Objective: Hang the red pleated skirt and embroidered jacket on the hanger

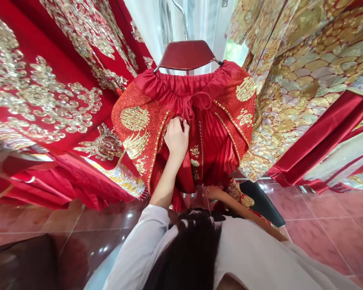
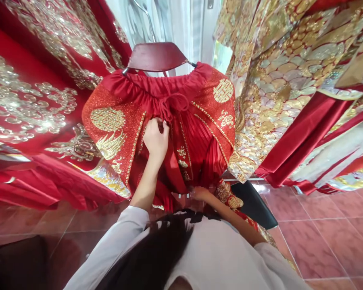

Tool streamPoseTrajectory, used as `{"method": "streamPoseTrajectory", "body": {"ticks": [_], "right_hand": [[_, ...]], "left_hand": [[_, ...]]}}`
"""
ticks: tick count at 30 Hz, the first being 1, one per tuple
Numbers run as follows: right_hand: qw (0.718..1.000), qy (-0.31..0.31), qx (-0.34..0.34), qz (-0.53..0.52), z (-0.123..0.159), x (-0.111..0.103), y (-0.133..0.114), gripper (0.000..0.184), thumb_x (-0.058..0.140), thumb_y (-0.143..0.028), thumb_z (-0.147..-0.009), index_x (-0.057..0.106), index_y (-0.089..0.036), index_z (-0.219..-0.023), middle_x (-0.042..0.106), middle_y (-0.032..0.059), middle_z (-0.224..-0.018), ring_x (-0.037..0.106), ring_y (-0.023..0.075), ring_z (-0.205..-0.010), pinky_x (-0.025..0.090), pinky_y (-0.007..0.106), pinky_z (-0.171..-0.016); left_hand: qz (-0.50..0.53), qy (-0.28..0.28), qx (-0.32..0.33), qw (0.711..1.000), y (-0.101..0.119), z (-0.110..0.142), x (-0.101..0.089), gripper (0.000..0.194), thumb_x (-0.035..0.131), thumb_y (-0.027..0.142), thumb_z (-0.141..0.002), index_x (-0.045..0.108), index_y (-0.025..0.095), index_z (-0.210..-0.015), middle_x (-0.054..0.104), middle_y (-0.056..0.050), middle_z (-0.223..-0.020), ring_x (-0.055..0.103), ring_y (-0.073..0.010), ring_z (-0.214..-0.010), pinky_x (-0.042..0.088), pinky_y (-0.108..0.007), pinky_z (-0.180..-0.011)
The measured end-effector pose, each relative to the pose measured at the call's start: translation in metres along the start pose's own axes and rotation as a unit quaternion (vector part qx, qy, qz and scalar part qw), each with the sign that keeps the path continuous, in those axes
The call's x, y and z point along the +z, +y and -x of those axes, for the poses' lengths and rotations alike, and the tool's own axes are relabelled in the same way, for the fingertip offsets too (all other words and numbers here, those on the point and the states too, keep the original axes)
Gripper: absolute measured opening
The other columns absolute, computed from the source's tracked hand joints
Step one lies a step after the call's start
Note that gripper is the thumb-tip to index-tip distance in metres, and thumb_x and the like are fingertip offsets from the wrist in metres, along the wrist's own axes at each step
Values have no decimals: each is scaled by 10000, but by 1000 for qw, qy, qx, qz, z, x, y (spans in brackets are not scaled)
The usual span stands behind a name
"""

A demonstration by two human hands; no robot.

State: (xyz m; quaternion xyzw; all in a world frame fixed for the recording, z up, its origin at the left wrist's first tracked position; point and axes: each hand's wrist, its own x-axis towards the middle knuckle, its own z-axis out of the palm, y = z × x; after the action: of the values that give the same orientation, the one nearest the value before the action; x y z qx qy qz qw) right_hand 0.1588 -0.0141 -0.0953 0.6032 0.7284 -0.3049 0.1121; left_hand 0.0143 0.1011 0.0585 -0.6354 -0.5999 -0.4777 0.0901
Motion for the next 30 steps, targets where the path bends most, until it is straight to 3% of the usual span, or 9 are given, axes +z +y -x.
{"method": "streamPoseTrajectory", "body": {"ticks": [3,6,8,11,14,17,22,26,30], "right_hand": [[999,29,-32,-5,-1,-48,-6,324,497,-342,-935,619,-147,-1163,644,122,-1107,631,225,-1008,499,344,-864],[976,184,-109,-50,15,-105,-16,366,441,-349,-949,594,-178,-1235,658,106,-1124,637,214,-1015,489,332,-881],[916,344,-182,-98,32,-141,-22,343,449,-335,-937,625,-163,-1176,681,90,-1065,658,190,-928,509,326,-842],[784,541,-282,-115,51,-189,-32,318,424,-328,-938,642,-155,-1092,675,84,-1073,645,187,-954,510,360,-869],[710,604,-358,-54,50,-227,-43,315,374,-321,-953,623,-190,-1094,626,80,-1183,560,210,-1150,431,431,-1003],[714,578,-394,19,36,-252,-53,324,343,-311,-960,585,-209,-1149,569,78,-1274,474,218,-1248,353,462,-1065],[762,539,-346,93,16,-257,-61,340,362,-287,-942,552,-175,-1201,609,92,-1175,478,259,-1162,271,538,-1048],[779,533,-306,129,17,-244,-58,332,412,-297,-914,604,-146,-1139,636,94,-1021,485,263,-1059,258,556,-1020],[775,522,-301,191,25,-233,-51,280,448,-333,-894,675,-176,-941,618,68,-961,466,240,-1037,257,533,-1017]], "left_hand": [[-22,-8,18,1000,-3,5,-16,237,431,296,-944,613,146,-928,651,-98,-894,633,-219,-837,477,-299,-742],[-40,-14,48,998,-11,15,-37,243,425,282,-948,623,152,-893,670,-87,-889,639,-201,-821,470,-280,-733],[-72,-55,48,995,-18,27,-49,222,447,270,-933,626,155,-870,675,-76,-879,643,-194,-805,471,-271,-719],[-149,-208,24,967,-31,53,-56,200,459,254,-916,633,155,-926,675,-83,-941,652,-210,-857,481,-272,-711],[-214,-388,-9,896,-48,84,-48,234,430,216,-913,647,147,-969,673,-106,-966,664,-237,-905,496,-283,-718],[-237,-460,-27,855,-65,103,-37,236,442,158,-887,667,116,-941,682,-130,-913,682,-249,-862,507,-285,-700],[-205,-463,7,862,-59,74,-49,255,517,344,-908,665,160,-1002,688,-119,-956,671,-261,-928,524,-321,-773],[-88,-271,168,944,-19,16,-80,448,563,472,-875,570,158,-1193,626,-116,-1159,572,-257,-1120,450,-383,-988],[-52,-175,276,944,6,-29,-87,447,593,312,-846,516,177,-1265,517,-123,-1317,395,-296,-1308,206,-514,-1157]]}}
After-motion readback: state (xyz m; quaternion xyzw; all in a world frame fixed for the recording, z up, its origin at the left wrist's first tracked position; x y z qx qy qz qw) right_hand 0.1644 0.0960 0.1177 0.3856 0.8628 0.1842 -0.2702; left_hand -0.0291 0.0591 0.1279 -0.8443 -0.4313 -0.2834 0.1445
